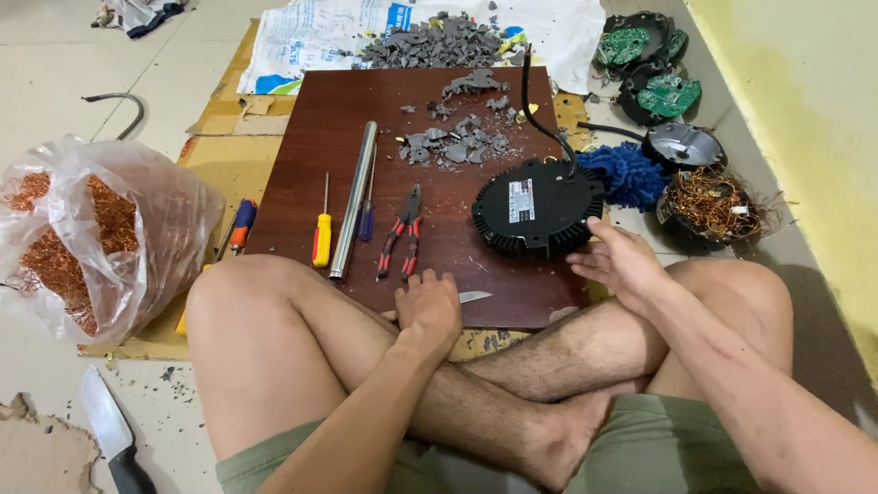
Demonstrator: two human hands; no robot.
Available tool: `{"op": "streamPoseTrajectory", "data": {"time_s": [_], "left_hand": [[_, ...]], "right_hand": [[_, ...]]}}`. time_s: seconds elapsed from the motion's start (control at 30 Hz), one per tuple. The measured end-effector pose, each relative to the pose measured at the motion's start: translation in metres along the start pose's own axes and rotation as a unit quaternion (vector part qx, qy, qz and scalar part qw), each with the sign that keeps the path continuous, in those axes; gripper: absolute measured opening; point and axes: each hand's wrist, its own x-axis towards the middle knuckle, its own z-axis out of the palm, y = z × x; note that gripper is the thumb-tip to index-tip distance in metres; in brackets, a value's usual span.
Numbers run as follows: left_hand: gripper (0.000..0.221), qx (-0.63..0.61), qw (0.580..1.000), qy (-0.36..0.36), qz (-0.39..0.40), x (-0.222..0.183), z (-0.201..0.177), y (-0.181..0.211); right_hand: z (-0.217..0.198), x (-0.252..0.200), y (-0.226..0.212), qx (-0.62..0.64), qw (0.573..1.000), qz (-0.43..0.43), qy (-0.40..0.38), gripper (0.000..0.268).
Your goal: Separating the halves of an electronic device and removing internal components like circuit boards and motor housings using pliers and screwdrivers.
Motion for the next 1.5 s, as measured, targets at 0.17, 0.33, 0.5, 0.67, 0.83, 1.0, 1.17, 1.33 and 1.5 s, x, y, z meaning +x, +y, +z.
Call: {"op": "streamPoseTrajectory", "data": {"time_s": [0.17, 0.33, 0.5, 0.67, 0.83, 1.0, 1.17, 1.33, 1.5], "left_hand": [[0.039, 0.0, 1.0, 0.006, 0.006, -0.005, -0.008, 0.002], [0.036, -0.064, 0.996, 0.05, -0.034, 0.023, -0.001, -0.012], [0.031, -0.064, 0.993, 0.084, -0.052, 0.018, -0.007, -0.009], [0.029, -0.104, 0.991, 0.053, -0.062, 0.01, -0.016, -0.012], [0.033, -0.098, 0.985, 0.092, -0.11, 0.041, -0.032, -0.04], [0.044, -0.072, 0.971, 0.066, -0.217, 0.047, -0.102, -0.093], [0.067, -0.111, 0.978, -0.046, -0.173, 0.036, -0.13, -0.118], [0.052, -0.131, 0.981, 0.009, -0.145, 0.033, -0.161, -0.161], [0.039, -0.298, 0.932, 0.117, -0.172, 0.043, -0.129, -0.302]], "right_hand": [[0.014, -0.007, -0.009, -0.038, 0.996, 0.047, -0.063, 0.105], [0.037, -0.017, -0.031, 0.028, 0.996, 0.061, -0.058, 0.1], [0.011, -0.005, -0.035, -0.028, 0.987, 0.112, -0.108, 0.087], [-0.007, 0.033, -0.027, -0.129, 0.984, 0.098, -0.077, 0.076], [-0.003, 0.055, 0.017, -0.201, 0.978, -0.018, 0.056, 0.082], [0.029, -0.023, -0.019, -0.182, 0.979, -0.003, 0.094, 0.09], [0.022, -0.006, -0.014, -0.129, 0.989, 0.012, 0.068, 0.092], [0.01, 0.049, 0.021, -0.142, 0.985, -0.053, 0.079, 0.083], [0.056, -0.005, -0.012, -0.108, 0.993, -0.004, 0.057, 0.095]]}}
